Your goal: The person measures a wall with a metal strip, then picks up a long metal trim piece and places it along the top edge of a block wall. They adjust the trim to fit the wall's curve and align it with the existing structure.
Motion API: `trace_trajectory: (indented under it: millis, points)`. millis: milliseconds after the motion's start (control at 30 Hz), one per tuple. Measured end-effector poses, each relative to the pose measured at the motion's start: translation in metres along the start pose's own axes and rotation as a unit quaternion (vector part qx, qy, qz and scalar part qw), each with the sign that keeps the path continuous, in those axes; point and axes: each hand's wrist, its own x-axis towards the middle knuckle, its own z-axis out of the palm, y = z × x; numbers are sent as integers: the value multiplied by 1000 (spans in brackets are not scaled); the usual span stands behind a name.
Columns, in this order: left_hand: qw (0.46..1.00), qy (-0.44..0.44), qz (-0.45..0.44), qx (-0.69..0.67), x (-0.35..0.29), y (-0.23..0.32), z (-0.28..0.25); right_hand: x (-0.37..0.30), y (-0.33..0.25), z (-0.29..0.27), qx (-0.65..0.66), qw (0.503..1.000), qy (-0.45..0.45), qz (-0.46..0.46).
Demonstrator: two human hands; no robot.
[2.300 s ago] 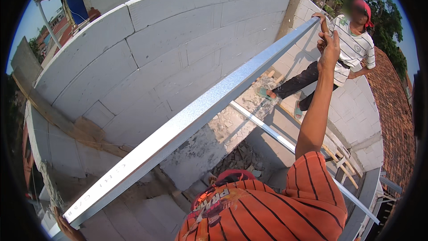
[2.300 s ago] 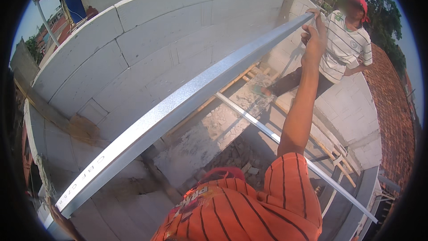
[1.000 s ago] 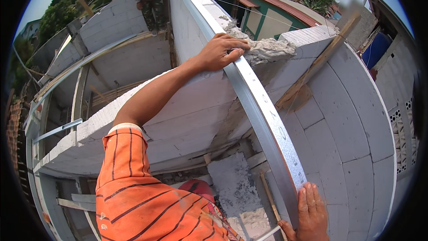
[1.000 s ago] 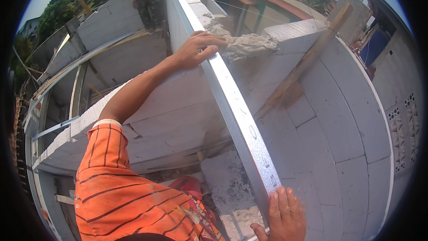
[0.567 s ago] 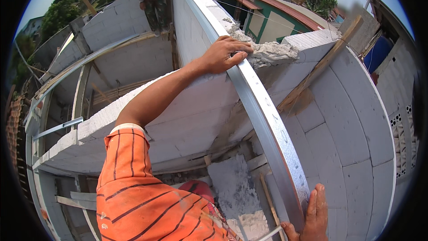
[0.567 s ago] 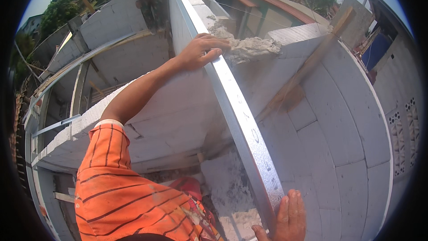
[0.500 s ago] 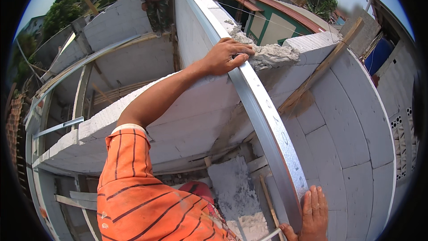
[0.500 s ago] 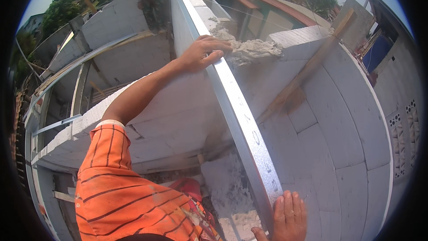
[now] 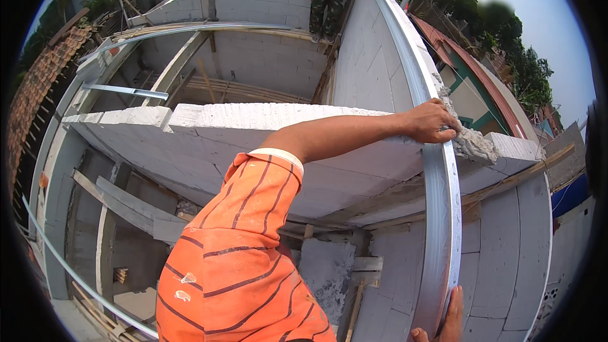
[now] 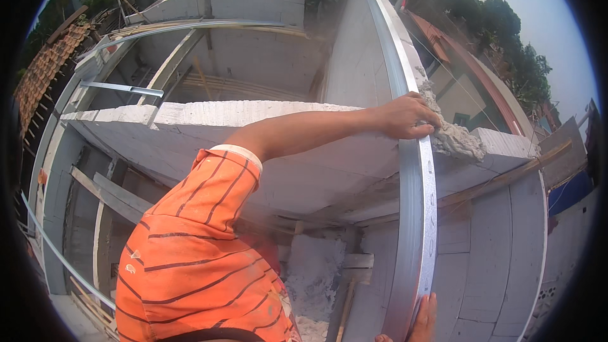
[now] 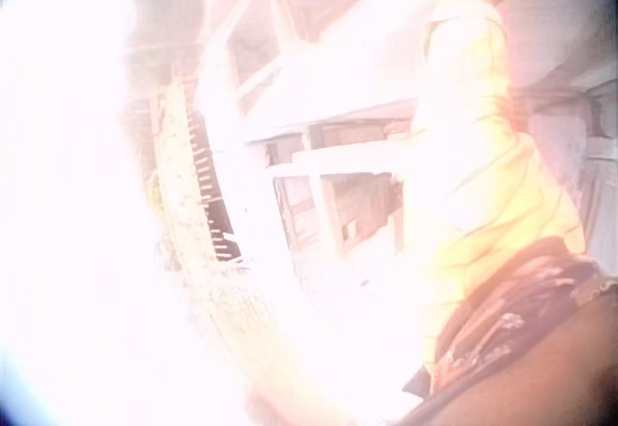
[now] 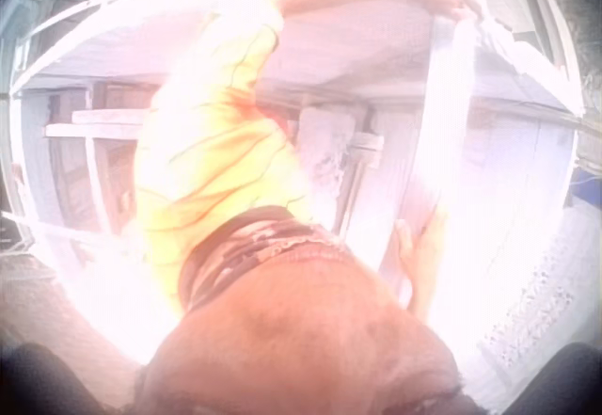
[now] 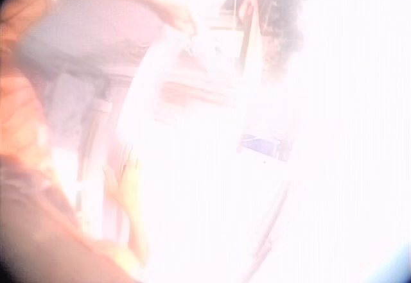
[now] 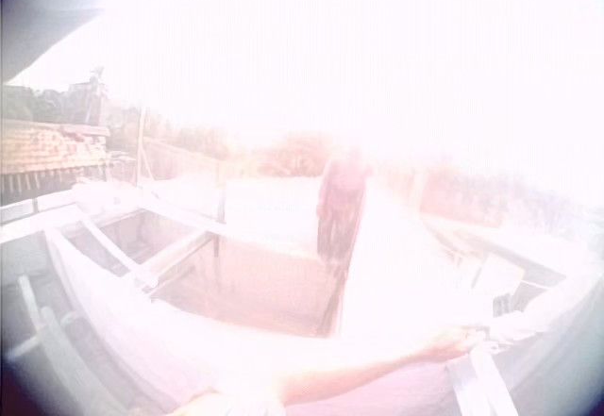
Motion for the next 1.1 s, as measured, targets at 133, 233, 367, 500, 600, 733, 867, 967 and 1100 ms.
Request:
trace_trajectory:
  millis: [133,233,367,500,600,733,867,967,1100]
  points:
    - [985,130,-68,-91,-15,-6,-22,99,-5,-14,24,995,65,-69]
    - [941,244,-218,-82,-55,-30,-116,170,-28,-25,85,995,35,-47]
    - [779,408,-476,14,-201,-116,-302,213,-27,-6,29,988,67,-133]
    - [571,424,-647,275,-425,-89,-478,219,-40,2,15,986,99,-136]
    - [527,447,-682,241,-483,-24,-497,209,-37,5,19,985,120,-120]
    - [458,422,-706,337,-553,33,-524,228,-2,4,-49,968,100,-224]
    - [450,388,-729,339,-563,28,-525,204,-10,7,15,975,138,-175]
    - [556,400,-691,231,-511,20,-502,198,-27,-4,-87,979,131,-127]
    - [595,354,-687,221,-585,25,-532,236,-65,-2,-195,904,310,-221]
